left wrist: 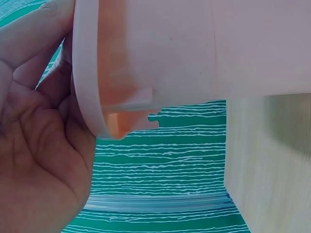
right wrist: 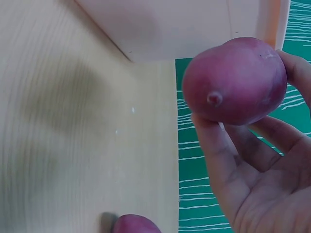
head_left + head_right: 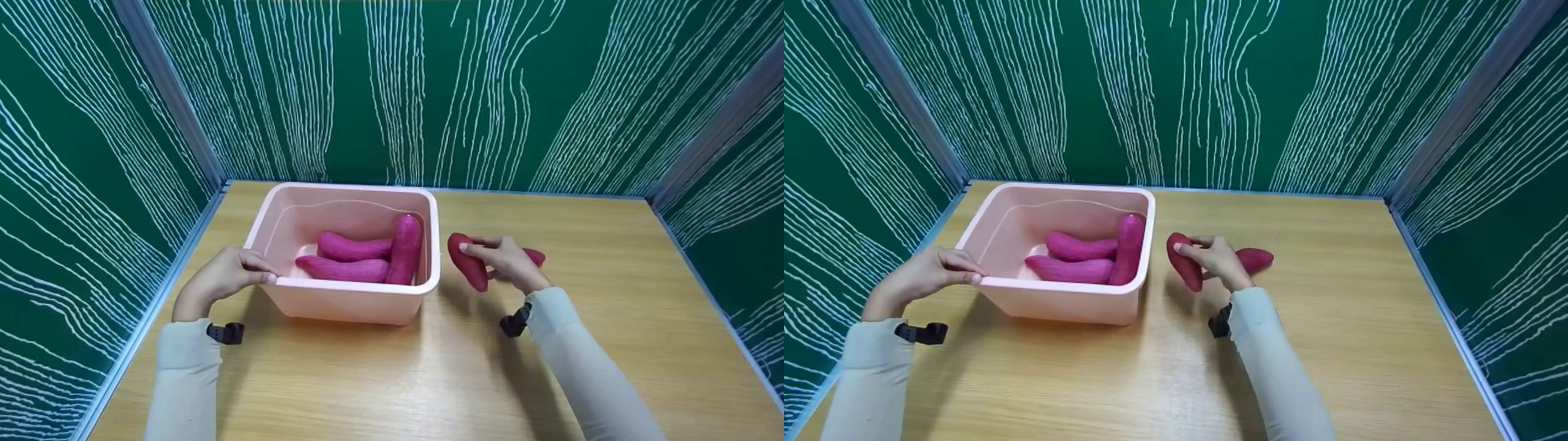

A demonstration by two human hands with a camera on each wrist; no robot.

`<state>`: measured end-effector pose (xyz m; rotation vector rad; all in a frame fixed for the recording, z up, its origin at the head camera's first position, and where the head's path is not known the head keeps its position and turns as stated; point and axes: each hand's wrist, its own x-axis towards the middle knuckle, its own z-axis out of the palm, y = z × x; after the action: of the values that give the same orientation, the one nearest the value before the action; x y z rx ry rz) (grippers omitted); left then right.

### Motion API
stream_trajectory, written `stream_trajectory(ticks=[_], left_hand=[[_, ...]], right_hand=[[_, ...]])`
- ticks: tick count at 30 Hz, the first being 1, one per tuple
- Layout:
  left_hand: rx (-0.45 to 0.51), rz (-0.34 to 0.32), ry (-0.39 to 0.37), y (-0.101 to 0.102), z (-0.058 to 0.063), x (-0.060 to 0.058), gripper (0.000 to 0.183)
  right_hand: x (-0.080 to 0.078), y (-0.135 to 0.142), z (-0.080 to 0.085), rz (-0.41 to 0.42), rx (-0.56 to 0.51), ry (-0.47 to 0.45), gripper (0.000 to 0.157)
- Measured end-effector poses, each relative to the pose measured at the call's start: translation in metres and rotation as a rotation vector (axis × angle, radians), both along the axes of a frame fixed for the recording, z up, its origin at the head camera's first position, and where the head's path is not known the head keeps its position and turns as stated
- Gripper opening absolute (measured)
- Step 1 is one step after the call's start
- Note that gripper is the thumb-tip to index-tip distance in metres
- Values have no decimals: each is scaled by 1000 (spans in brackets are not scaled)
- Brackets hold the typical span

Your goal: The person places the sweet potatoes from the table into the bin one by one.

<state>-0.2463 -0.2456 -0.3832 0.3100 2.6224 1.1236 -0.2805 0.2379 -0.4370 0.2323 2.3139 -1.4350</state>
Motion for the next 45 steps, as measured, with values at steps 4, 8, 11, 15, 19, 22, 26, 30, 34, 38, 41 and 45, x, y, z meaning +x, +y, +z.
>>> stream_trajectory(ticks=[4,8,11,15,19,22,26,30,34,38,41,45], left_hand=[[7,6,-2,0,0,0,20],[-2,-2,15,0,0,0,19],[-10,-10,25,1,0,0,19],[-8,-2,10,1,1,0,21],[-7,7,-4,1,2,1,22],[-7,2,2,2,2,1,21],[-7,1,2,2,3,0,20],[-3,7,-7,2,3,0,19],[5,6,-3,1,2,1,18],[19,-19,24,0,-1,0,17],[28,-26,29,0,-3,-1,16],[27,-19,22,0,-2,-1,16]], right_hand=[[1,0,5,-3,14,-13,93],[1,-1,8,-1,-4,-5,90],[0,-2,11,-5,-11,-4,89],[0,-3,15,-9,12,-8,91],[0,-3,19,-5,34,-13,94],[0,-3,23,-5,47,-19,97],[-1,-3,27,-3,48,-24,97],[-1,-3,32,-8,41,-35,98],[-1,-4,36,-17,37,-39,98],[-2,-6,38,9,13,25,92],[-3,-7,39,22,1,65,87],[-4,-8,42,22,-6,67,86]])
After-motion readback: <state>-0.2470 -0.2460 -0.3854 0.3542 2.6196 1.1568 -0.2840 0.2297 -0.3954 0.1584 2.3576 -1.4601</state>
